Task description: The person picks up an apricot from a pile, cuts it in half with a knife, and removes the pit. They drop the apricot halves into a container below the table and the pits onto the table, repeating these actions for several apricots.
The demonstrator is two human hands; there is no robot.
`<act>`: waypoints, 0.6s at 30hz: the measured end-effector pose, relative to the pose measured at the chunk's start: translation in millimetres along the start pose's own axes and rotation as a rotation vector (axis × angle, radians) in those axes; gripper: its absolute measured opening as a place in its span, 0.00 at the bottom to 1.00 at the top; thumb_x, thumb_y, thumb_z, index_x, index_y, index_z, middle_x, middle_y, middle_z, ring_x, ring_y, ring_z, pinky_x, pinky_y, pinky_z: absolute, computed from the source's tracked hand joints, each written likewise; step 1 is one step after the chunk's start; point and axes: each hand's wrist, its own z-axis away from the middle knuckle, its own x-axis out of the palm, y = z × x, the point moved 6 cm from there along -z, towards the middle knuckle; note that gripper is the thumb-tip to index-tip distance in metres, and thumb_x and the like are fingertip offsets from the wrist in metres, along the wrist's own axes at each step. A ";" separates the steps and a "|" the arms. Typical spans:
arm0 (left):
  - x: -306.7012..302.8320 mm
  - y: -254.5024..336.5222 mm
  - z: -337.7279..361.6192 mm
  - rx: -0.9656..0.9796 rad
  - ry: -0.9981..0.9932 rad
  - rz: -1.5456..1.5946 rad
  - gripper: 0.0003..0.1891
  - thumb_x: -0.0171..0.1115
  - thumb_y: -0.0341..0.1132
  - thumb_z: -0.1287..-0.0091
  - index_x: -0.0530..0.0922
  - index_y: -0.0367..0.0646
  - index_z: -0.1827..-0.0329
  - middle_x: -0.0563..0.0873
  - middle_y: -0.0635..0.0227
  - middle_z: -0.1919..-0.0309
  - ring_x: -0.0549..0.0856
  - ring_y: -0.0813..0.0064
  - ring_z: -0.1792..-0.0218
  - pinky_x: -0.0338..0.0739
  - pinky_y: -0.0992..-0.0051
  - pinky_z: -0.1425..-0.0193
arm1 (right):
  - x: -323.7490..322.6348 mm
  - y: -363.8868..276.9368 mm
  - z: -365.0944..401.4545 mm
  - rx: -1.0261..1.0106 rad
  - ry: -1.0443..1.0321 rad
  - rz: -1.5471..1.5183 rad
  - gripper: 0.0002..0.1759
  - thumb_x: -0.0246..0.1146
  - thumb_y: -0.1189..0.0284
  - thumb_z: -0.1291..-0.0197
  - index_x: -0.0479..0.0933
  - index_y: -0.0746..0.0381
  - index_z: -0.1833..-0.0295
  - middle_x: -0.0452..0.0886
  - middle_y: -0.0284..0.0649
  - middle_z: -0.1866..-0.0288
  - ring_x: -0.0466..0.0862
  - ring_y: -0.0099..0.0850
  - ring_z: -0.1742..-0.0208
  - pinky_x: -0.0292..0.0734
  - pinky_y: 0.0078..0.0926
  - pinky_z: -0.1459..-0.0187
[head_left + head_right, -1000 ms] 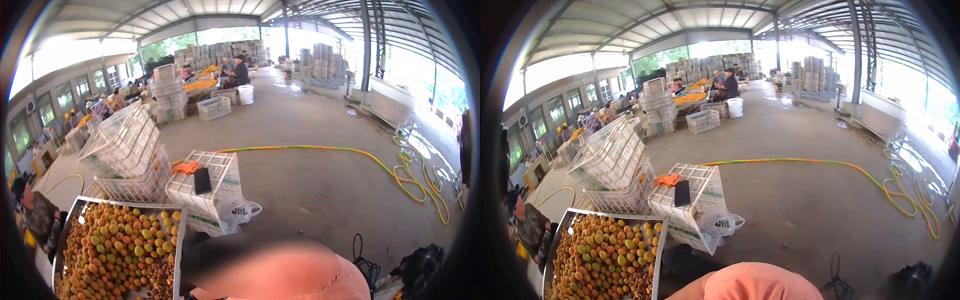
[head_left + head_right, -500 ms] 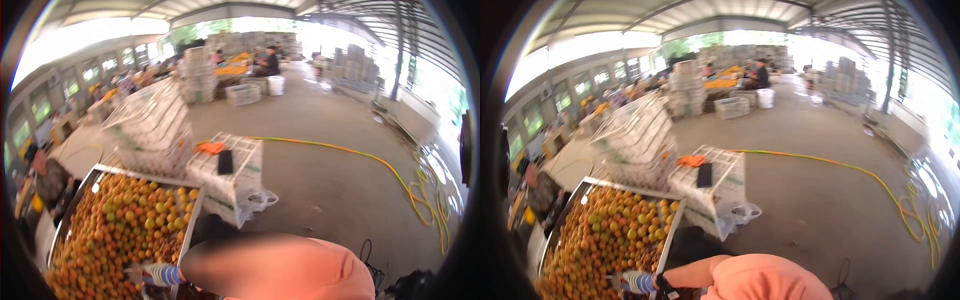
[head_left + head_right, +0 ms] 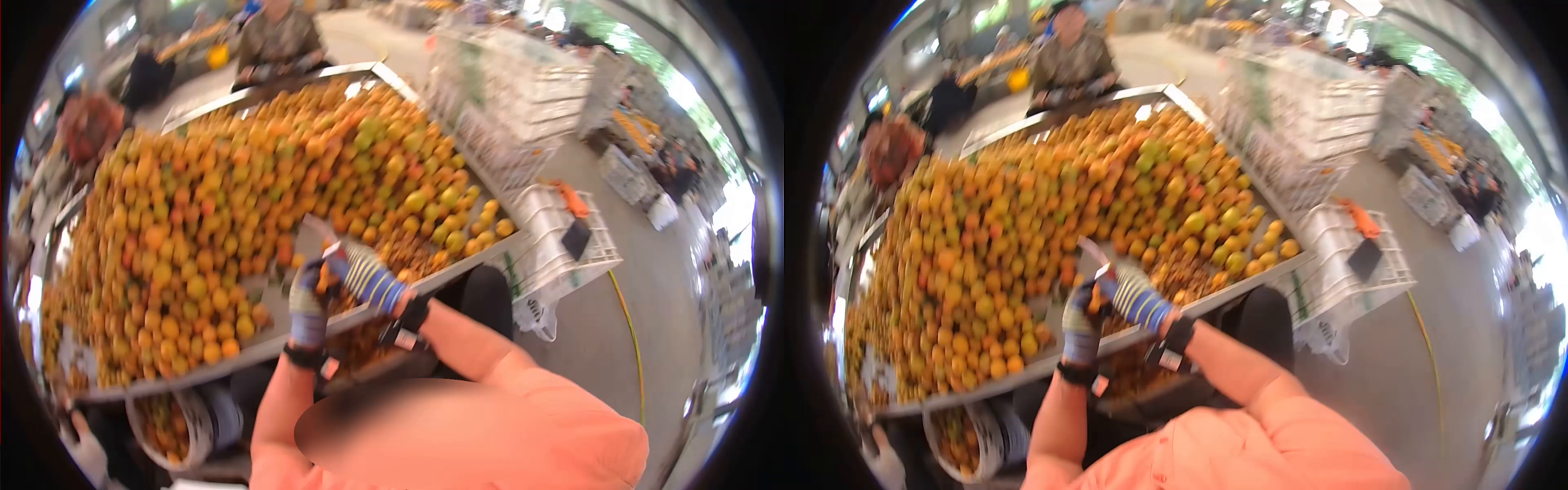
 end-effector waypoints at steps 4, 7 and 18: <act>-7.5 -6.2 -0.4 -0.077 0.060 0.249 0.21 0.54 0.37 0.38 0.72 0.34 0.45 0.80 0.57 0.53 0.82 0.66 0.56 0.79 0.70 0.55 | -1.3 22.2 -8.0 0.113 0.026 -0.060 0.17 0.58 0.61 0.36 0.77 0.65 0.58 0.79 0.34 0.73 0.77 0.21 0.75 0.74 0.22 0.73; -15.8 -5.1 -1.5 -0.112 0.181 0.451 0.17 0.51 0.34 0.37 0.74 0.35 0.48 0.80 0.55 0.54 0.81 0.61 0.56 0.79 0.65 0.53 | -5.1 29.5 -8.3 0.253 0.060 -0.214 0.19 0.59 0.59 0.37 0.77 0.67 0.60 0.78 0.37 0.77 0.77 0.22 0.80 0.72 0.22 0.78; -11.4 -14.9 -1.1 -0.165 0.197 0.138 0.11 0.56 0.31 0.35 0.74 0.38 0.51 0.81 0.64 0.62 0.81 0.75 0.65 0.79 0.80 0.68 | -0.4 48.5 -8.4 0.007 0.200 0.159 0.17 0.62 0.63 0.40 0.74 0.69 0.62 0.79 0.53 0.72 0.81 0.46 0.71 0.74 0.37 0.69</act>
